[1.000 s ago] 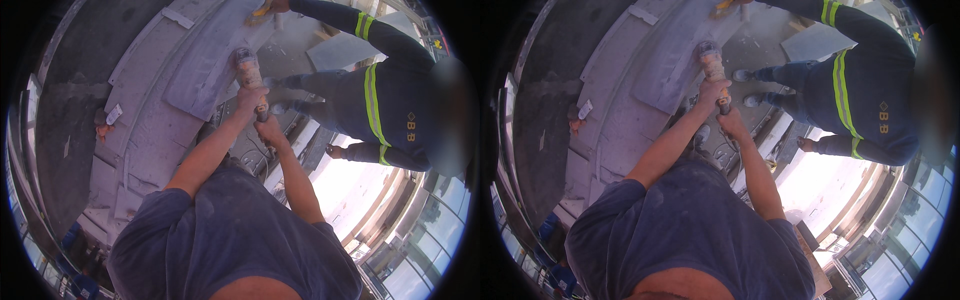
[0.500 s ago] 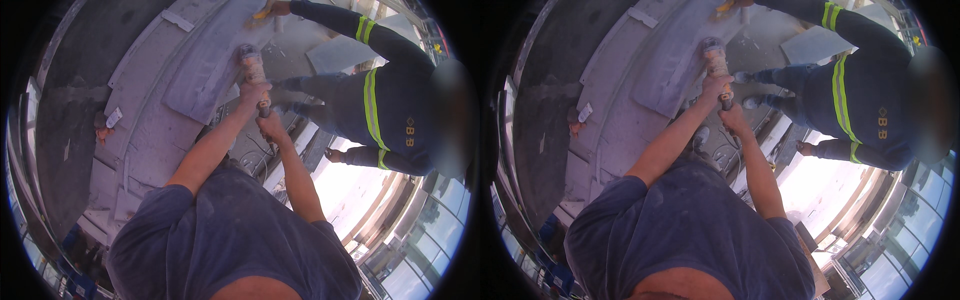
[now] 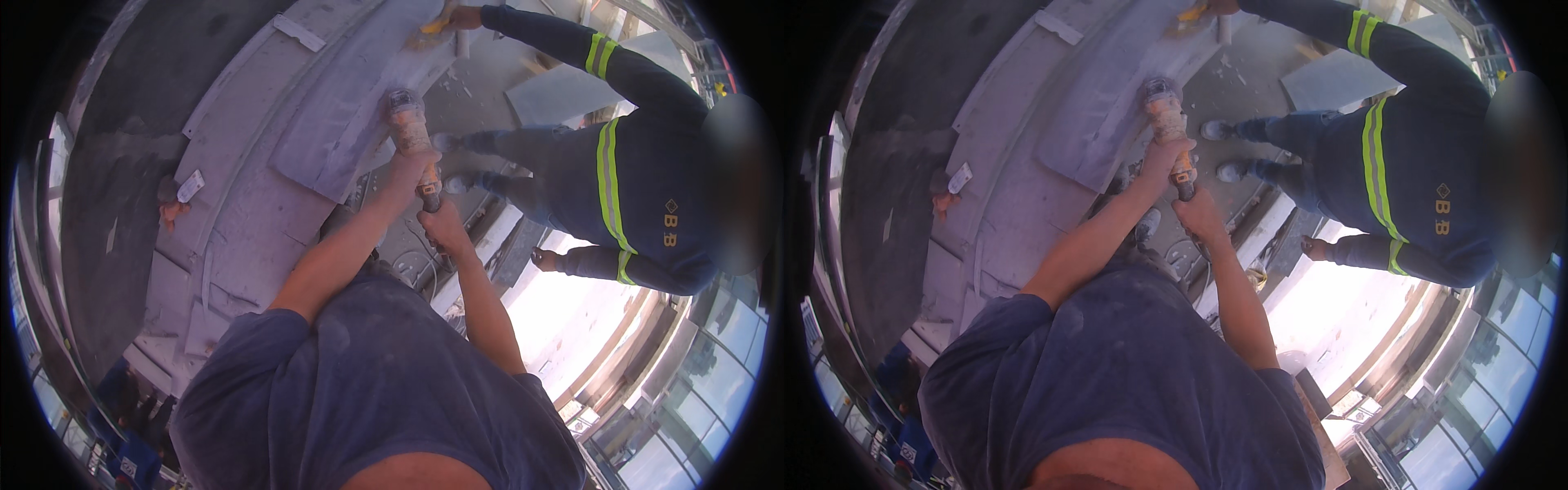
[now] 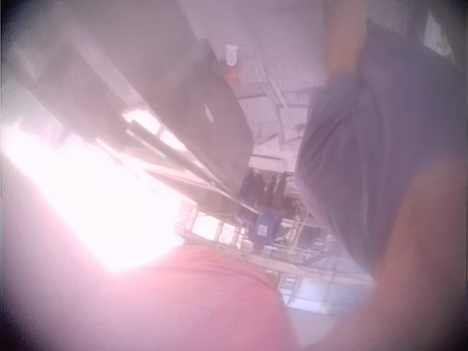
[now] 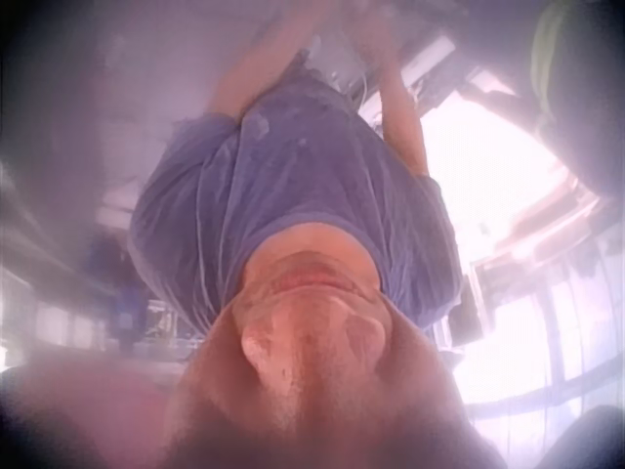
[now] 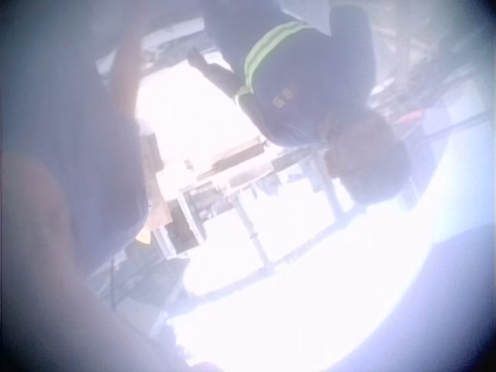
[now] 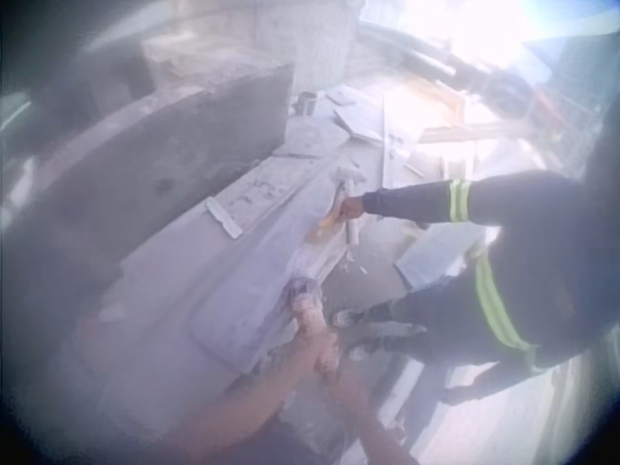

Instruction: The person uses a handheld power tool to cut a large rectangular stone slab on a workbench. After cutting, the person lifts the slab and places it against a vertical surface.

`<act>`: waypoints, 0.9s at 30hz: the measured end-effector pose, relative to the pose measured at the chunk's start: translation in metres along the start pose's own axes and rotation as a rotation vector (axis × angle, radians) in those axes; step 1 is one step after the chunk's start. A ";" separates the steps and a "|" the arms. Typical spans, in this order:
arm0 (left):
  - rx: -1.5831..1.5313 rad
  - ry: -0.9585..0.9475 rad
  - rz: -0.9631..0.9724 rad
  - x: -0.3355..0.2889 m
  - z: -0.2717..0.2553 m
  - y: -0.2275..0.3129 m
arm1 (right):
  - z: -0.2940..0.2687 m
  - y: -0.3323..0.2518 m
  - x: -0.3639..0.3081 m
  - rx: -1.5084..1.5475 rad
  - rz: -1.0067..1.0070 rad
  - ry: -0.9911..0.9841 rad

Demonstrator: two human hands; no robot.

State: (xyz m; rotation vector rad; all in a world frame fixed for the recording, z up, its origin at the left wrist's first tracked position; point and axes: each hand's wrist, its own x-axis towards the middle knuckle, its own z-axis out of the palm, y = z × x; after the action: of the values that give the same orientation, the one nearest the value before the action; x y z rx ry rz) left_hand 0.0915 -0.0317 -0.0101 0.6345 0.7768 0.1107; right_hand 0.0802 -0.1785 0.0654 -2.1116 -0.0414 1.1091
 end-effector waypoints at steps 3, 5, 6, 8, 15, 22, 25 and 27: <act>0.022 0.042 -0.011 -0.024 -0.010 -0.006 | 0.011 -0.003 -0.025 0.005 0.028 -0.005; 0.032 0.054 0.027 -0.031 -0.014 -0.009 | 0.012 -0.010 -0.038 0.000 0.071 -0.025; 0.041 0.063 0.018 -0.034 -0.013 -0.012 | 0.013 0.000 -0.036 -0.004 0.034 -0.008; 0.060 0.089 0.005 -0.038 -0.014 -0.016 | 0.020 0.015 -0.033 -0.011 -0.042 0.019; 0.089 0.109 -0.010 -0.042 -0.021 -0.019 | 0.022 0.013 -0.040 0.077 0.019 -0.056; 0.105 0.122 -0.003 -0.042 -0.014 -0.007 | 0.019 0.008 -0.031 0.104 0.052 -0.094; 0.095 0.118 -0.019 -0.045 -0.006 0.000 | 0.017 0.015 -0.022 0.088 0.038 -0.081; 0.079 0.109 -0.022 -0.045 -0.006 0.000 | 0.016 0.014 -0.020 0.079 0.042 -0.079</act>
State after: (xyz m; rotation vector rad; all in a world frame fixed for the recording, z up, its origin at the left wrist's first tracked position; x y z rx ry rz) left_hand 0.0549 -0.0432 0.0147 0.6992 0.8971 0.0951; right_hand 0.0525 -0.1859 0.0649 -2.0065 0.0098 1.1991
